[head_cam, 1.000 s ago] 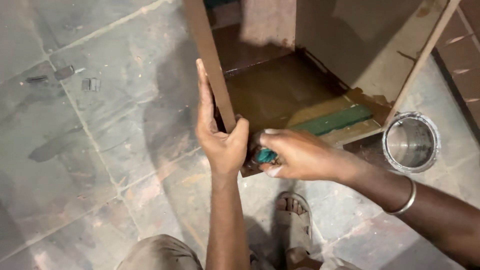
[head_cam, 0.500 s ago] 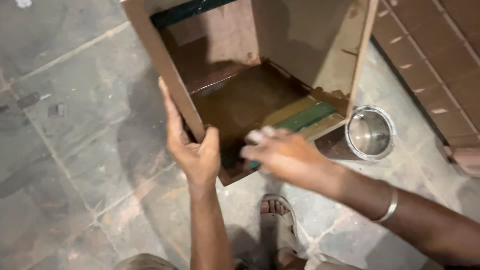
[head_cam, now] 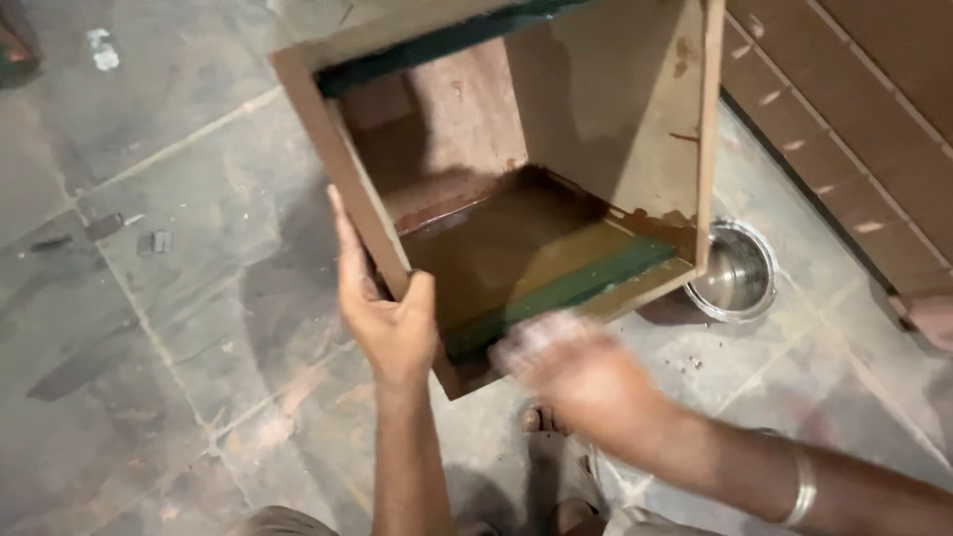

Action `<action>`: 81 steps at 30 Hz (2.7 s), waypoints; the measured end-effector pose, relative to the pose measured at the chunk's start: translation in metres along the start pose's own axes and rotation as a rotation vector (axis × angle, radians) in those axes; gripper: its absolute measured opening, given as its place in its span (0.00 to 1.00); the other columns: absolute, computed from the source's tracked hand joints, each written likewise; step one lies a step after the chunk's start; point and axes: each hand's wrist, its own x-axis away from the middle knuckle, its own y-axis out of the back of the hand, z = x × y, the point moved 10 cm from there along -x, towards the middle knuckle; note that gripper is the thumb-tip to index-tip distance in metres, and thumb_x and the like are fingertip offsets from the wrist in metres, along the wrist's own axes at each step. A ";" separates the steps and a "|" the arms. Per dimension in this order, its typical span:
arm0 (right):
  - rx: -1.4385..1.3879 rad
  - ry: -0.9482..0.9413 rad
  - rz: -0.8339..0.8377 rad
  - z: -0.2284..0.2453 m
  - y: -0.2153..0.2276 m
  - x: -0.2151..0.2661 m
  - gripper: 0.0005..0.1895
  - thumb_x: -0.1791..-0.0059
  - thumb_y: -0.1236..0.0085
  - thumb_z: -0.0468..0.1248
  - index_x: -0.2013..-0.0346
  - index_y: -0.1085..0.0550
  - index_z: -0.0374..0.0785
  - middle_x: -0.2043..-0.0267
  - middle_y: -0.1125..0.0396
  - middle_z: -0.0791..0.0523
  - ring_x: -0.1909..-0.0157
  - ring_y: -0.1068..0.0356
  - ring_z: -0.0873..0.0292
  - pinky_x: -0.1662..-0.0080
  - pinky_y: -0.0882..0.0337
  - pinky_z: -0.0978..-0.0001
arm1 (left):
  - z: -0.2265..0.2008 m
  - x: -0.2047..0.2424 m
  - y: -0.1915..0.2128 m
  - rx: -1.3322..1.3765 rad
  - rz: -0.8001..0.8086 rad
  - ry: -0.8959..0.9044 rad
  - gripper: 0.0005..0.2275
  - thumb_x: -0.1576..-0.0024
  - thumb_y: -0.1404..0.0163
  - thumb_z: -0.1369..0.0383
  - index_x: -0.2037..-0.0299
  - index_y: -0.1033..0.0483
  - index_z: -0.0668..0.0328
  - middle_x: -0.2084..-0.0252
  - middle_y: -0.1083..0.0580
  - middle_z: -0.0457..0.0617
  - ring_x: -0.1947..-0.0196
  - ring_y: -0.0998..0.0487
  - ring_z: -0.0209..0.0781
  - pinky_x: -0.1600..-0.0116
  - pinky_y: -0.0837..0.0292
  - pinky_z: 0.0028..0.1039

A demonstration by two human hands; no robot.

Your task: The person paints the inside of a wooden box using a cloth dipped in a metal container of brown paint. They rotate the box to access different sides and apply paint to the interior surfaces.

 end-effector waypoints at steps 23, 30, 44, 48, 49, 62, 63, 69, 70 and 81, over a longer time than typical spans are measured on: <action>-0.389 -1.133 0.283 -0.375 -0.227 0.248 0.23 0.55 0.43 0.32 0.45 0.22 0.37 0.52 0.24 0.43 0.56 0.23 0.47 0.53 0.25 0.56 | 0.012 -0.010 0.009 -0.088 0.012 0.009 0.35 0.44 0.57 0.89 0.23 0.52 0.73 0.27 0.38 0.55 0.30 0.31 0.40 0.27 0.36 0.25; -0.613 -1.235 0.449 -0.393 -0.301 0.254 0.21 0.50 0.46 0.32 0.43 0.27 0.31 0.54 0.23 0.40 0.62 0.20 0.45 0.60 0.20 0.53 | 0.000 -0.034 0.013 -0.114 0.046 0.049 0.36 0.46 0.58 0.89 0.22 0.48 0.73 0.32 0.32 0.55 0.33 0.28 0.40 0.27 0.34 0.26; -1.192 -1.499 -0.184 -0.381 -0.223 0.373 0.22 0.40 0.60 0.37 0.36 0.29 0.26 0.48 0.27 0.40 0.53 0.26 0.48 0.49 0.26 0.57 | 0.066 -0.216 0.006 -0.216 0.518 0.321 0.37 0.55 0.57 0.88 0.29 0.32 0.58 0.48 0.24 0.49 0.55 0.23 0.37 0.57 0.24 0.24; -1.266 -1.586 -0.279 -0.368 -0.229 0.388 0.24 0.41 0.53 0.42 0.36 0.33 0.25 0.48 0.29 0.43 0.51 0.26 0.50 0.48 0.25 0.58 | 0.104 -0.252 -0.027 -0.326 0.618 0.437 0.31 0.51 0.54 0.86 0.34 0.27 0.60 0.53 0.23 0.51 0.61 0.24 0.40 0.60 0.26 0.24; -1.271 -1.590 -0.287 -0.366 -0.232 0.390 0.25 0.42 0.52 0.42 0.36 0.33 0.25 0.48 0.28 0.44 0.52 0.26 0.49 0.48 0.25 0.57 | 0.112 -0.257 -0.034 -0.367 0.648 0.461 0.30 0.50 0.53 0.86 0.34 0.26 0.61 0.54 0.23 0.52 0.61 0.24 0.40 0.60 0.26 0.24; -1.058 -1.399 -0.442 -0.385 -0.259 0.398 0.20 0.35 0.57 0.38 0.39 0.33 0.20 0.52 0.30 0.39 0.55 0.26 0.46 0.53 0.23 0.57 | -0.066 -0.126 -0.026 -1.042 0.040 -0.334 0.35 0.35 0.37 0.62 0.22 0.46 0.51 0.20 0.41 0.58 0.17 0.48 0.57 0.16 0.58 0.47; -1.088 -1.385 -0.437 -0.382 -0.266 0.395 0.19 0.35 0.57 0.38 0.40 0.33 0.21 0.53 0.30 0.39 0.55 0.26 0.46 0.53 0.24 0.57 | -0.071 -0.093 -0.009 -0.825 -0.120 -0.258 0.37 0.35 0.40 0.67 0.20 0.51 0.62 0.17 0.51 0.64 0.15 0.57 0.58 0.14 0.61 0.43; -1.175 -1.348 -0.430 -0.373 -0.268 0.394 0.17 0.34 0.60 0.37 0.41 0.32 0.24 0.56 0.29 0.39 0.57 0.26 0.46 0.52 0.25 0.57 | 0.047 0.024 -0.022 0.108 -0.452 0.456 0.44 0.47 0.44 0.76 0.24 0.63 0.61 0.20 0.55 0.55 0.23 0.52 0.46 0.26 0.57 0.34; -1.175 -1.360 -0.438 -0.372 -0.267 0.396 0.17 0.34 0.60 0.37 0.40 0.32 0.24 0.55 0.29 0.39 0.56 0.26 0.46 0.52 0.25 0.57 | 0.055 0.020 -0.028 0.120 -0.474 0.451 0.46 0.49 0.44 0.79 0.24 0.64 0.58 0.21 0.55 0.53 0.25 0.50 0.46 0.28 0.55 0.33; -1.230 -1.462 -0.517 -0.350 -0.260 0.405 0.20 0.36 0.57 0.37 0.35 0.33 0.24 0.46 0.29 0.42 0.50 0.27 0.48 0.48 0.26 0.59 | 0.088 -0.163 -0.018 -0.090 0.043 0.650 0.43 0.49 0.57 0.83 0.20 0.56 0.43 0.43 0.27 0.62 0.54 0.25 0.63 0.52 0.26 0.50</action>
